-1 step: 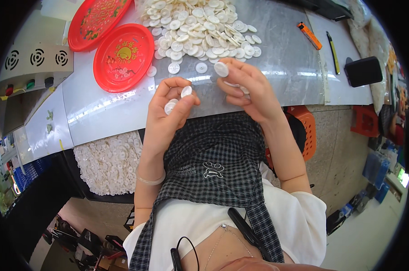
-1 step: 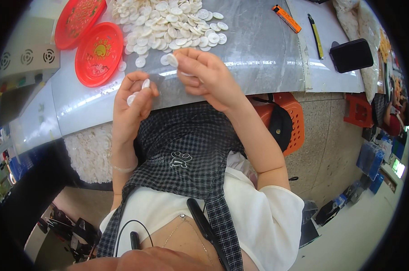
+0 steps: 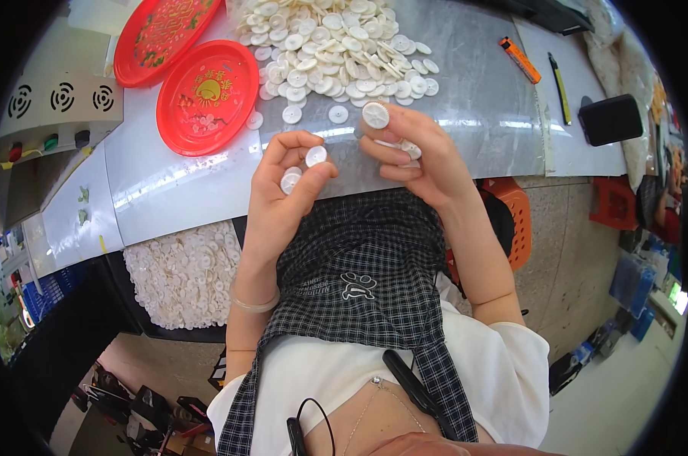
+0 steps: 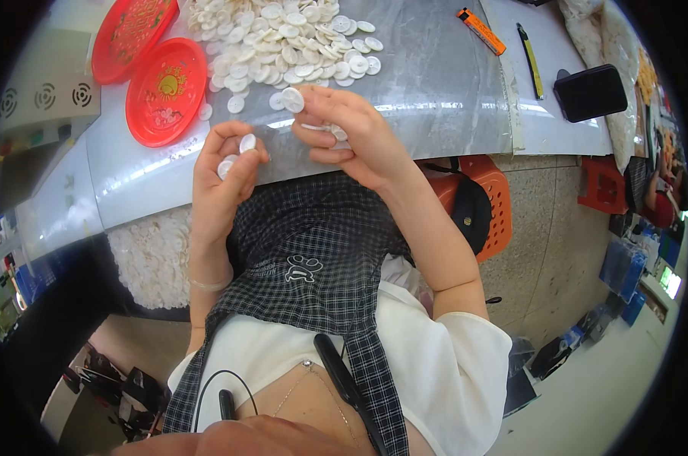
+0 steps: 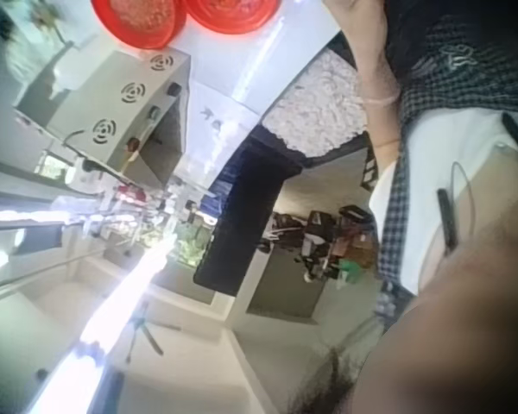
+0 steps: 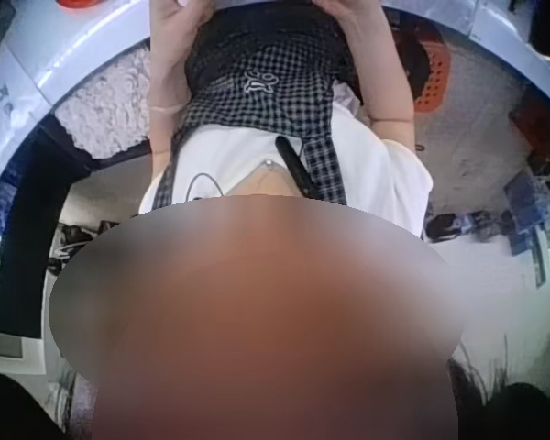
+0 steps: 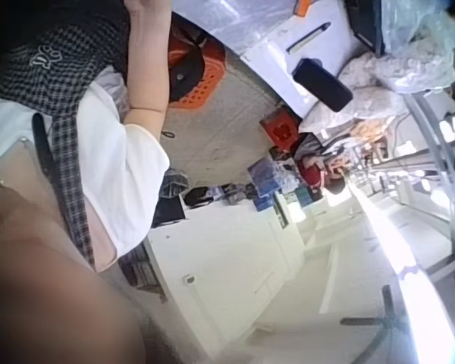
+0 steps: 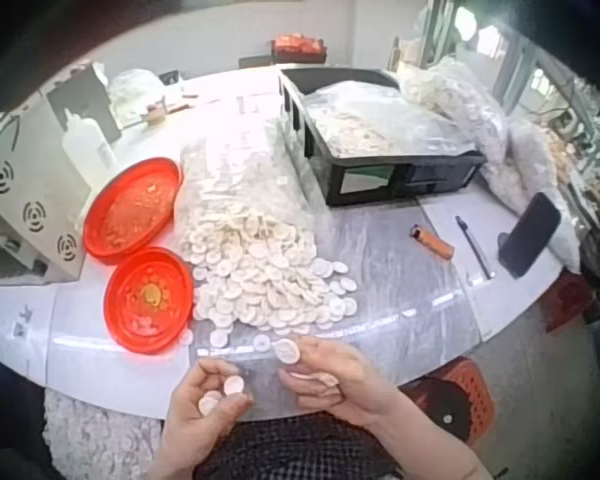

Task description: Inspecting and sorting small white plastic toy components at a workbench.

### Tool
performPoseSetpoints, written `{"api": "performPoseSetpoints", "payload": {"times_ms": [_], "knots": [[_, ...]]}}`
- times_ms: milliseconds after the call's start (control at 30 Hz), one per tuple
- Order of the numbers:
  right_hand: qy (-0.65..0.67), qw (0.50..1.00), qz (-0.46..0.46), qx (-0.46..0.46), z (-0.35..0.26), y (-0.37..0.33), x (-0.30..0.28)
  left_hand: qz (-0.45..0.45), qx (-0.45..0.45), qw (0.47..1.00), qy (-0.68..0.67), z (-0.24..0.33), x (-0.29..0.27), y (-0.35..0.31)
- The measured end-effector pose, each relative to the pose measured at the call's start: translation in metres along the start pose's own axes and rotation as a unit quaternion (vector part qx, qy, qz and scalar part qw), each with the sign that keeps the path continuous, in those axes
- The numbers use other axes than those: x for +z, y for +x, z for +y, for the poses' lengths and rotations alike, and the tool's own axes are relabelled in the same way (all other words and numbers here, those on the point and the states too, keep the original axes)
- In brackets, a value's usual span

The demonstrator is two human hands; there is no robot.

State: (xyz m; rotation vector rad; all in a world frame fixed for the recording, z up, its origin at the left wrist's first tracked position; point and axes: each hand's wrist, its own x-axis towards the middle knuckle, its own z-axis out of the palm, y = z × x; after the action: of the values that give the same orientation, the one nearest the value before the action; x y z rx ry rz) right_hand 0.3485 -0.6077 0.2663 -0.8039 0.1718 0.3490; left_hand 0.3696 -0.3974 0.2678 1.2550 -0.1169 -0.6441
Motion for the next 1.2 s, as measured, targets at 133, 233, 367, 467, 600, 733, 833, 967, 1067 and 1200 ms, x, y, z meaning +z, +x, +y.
{"api": "performPoseSetpoints", "payload": {"times_ms": [133, 233, 367, 467, 600, 733, 833, 967, 1067, 1200], "knots": [[0.209, 0.971, -0.097, 0.061, 0.010, 0.002, -0.007, 0.025, 0.042, 0.994, 0.095, -0.004, 0.011, -0.002], [0.287, 0.945, -0.137, 0.079, 0.014, 0.003, -0.010, 0.018, 0.054, 0.994, 0.096, -0.005, 0.013, -0.002], [0.332, 0.926, -0.151, 0.098, 0.015, 0.005, -0.008, 0.009, 0.071, 0.992, 0.101, -0.008, 0.009, -0.003], [0.338, 0.924, -0.149, 0.100, 0.015, 0.005, -0.008, 0.013, 0.095, 0.991, 0.094, -0.011, 0.009, -0.001], [0.256, 0.955, -0.134, 0.060, 0.012, 0.004, -0.004, 0.002, 0.086, 0.991, 0.100, -0.015, 0.006, 0.000], [0.114, 0.987, -0.109, -0.036, 0.005, 0.003, -0.001, -0.002, 0.091, 0.991, 0.099, -0.015, 0.006, -0.001], [-0.041, 0.996, -0.052, -0.062, 0.000, 0.003, -0.007, -0.001, 0.093, 0.990, 0.101, -0.017, 0.004, 0.000], [-0.452, 0.830, 0.108, -0.309, 0.015, 0.023, -0.005, -0.009, 0.084, 0.992, 0.094, -0.011, 0.005, -0.001], [-0.632, 0.702, 0.158, -0.288, 0.009, 0.020, 0.009, -0.036, 0.013, 0.982, -0.184, -0.006, -0.001, -0.002], [-0.683, 0.629, 0.155, -0.337, 0.019, 0.026, 0.003, -0.005, 0.058, 0.963, -0.261, 0.001, -0.014, 0.003]]}}
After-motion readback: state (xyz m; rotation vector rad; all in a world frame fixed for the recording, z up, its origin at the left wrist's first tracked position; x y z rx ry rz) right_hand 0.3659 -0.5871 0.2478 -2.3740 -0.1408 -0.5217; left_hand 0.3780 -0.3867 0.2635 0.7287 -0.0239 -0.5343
